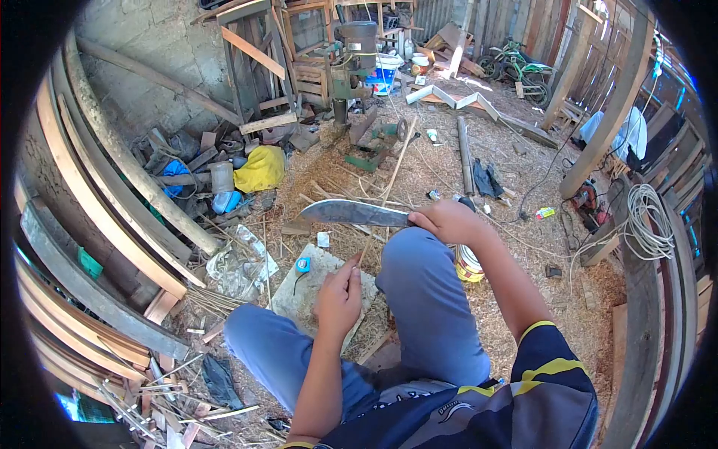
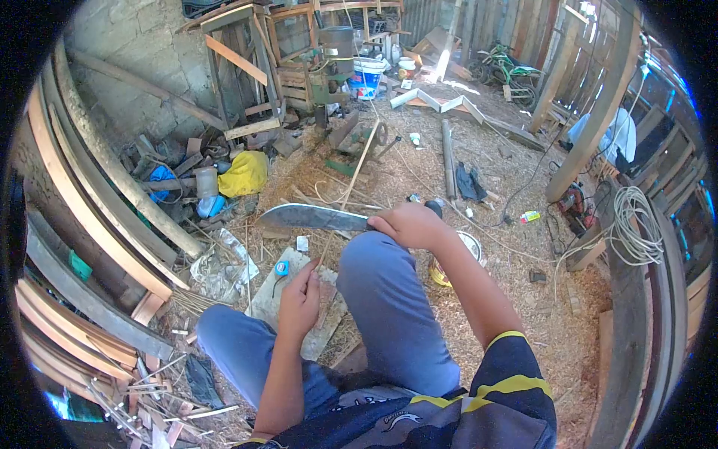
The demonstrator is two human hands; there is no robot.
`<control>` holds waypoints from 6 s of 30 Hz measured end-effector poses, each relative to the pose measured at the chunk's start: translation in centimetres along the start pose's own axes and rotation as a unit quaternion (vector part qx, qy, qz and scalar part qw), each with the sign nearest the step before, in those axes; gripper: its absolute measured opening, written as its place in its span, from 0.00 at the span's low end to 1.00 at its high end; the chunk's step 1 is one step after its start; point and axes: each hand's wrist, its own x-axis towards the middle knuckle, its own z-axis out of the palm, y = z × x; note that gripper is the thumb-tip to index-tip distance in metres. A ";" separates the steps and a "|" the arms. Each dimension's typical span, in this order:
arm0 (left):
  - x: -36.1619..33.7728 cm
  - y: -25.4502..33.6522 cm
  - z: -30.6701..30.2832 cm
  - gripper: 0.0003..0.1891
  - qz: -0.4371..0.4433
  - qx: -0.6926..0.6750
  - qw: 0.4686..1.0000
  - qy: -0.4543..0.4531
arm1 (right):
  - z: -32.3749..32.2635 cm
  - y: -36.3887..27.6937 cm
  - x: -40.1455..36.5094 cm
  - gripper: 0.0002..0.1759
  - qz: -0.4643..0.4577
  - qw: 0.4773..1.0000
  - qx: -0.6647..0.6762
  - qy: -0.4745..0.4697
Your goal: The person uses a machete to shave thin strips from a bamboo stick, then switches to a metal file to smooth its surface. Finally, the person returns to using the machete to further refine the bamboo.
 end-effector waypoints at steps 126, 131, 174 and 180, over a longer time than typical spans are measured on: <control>-3.8 2.3 -1.3 0.08 -0.034 0.019 0.993 -0.112 | -1.0 6.5 -6.2 0.25 0.074 0.995 0.035 0.059; 0.9 2.5 2.1 0.10 -0.037 -0.055 0.995 -0.078 | -0.9 2.8 -3.2 0.25 0.037 0.999 0.021 0.034; -3.9 1.9 -3.6 0.11 -0.050 -0.001 0.992 -0.119 | -0.2 4.7 -2.9 0.23 0.011 0.996 0.058 0.061; -4.0 2.2 -2.5 0.12 -0.093 -0.008 0.987 -0.133 | -0.4 6.3 -4.2 0.23 0.023 0.997 0.036 0.065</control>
